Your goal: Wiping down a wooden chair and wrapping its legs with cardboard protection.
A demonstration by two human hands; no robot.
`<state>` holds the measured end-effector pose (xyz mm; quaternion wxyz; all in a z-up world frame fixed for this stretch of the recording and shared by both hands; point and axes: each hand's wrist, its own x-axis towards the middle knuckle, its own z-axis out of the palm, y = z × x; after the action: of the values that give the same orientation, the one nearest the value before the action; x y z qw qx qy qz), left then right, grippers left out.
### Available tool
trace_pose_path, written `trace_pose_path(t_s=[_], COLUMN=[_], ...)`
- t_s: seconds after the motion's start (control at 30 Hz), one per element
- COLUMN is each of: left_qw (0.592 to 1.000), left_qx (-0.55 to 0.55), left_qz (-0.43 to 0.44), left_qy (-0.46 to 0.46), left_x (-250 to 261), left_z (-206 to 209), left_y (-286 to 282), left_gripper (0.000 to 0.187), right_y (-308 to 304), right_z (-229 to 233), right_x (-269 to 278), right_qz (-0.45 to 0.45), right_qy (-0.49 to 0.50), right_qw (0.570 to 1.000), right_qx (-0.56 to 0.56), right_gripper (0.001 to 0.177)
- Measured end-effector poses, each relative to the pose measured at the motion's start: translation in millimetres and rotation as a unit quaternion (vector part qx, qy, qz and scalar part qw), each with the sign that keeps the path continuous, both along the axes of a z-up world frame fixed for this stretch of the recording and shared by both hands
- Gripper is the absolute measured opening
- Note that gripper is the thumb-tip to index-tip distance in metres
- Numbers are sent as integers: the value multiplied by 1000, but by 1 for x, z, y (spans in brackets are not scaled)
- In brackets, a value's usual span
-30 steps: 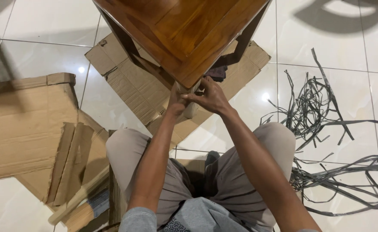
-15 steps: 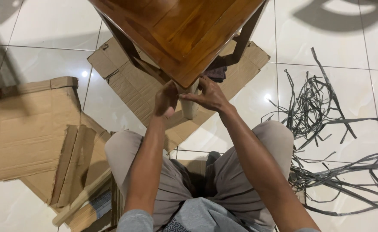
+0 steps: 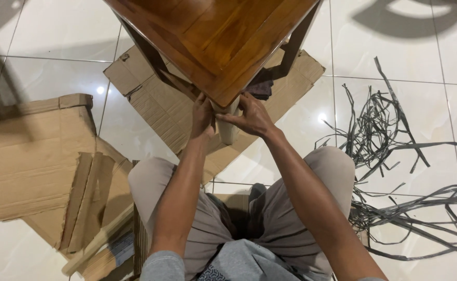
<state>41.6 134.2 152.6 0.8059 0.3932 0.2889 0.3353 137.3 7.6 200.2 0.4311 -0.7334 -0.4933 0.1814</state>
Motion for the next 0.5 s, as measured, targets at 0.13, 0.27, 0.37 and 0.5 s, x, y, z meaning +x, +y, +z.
trace_pose_path(t_s=[0.13,0.27,0.37,0.5], left_qw=[993,983,984,979], left_qx=[-92,-132,-64,-31], left_qz=[54,108,148,189], left_qy=[-53,-70,-72,-75], left_x=[2,-24,-37,-43], left_z=[-32,6,17,12], left_y=[15,1,-15,-38], left_gripper=[18,20,15,11], right_y=[-4,-6,-7,-7], right_z=[-5,4,0,-8], right_x=[1,-6,-8,-15], right_qz=[-7,-20,-26,-51], right_qy=[-22,-36,-44,-91], right_qw=[1000,999,999,994], right_qx=[6,14,18,19], right_gripper=[43,44,49,43])
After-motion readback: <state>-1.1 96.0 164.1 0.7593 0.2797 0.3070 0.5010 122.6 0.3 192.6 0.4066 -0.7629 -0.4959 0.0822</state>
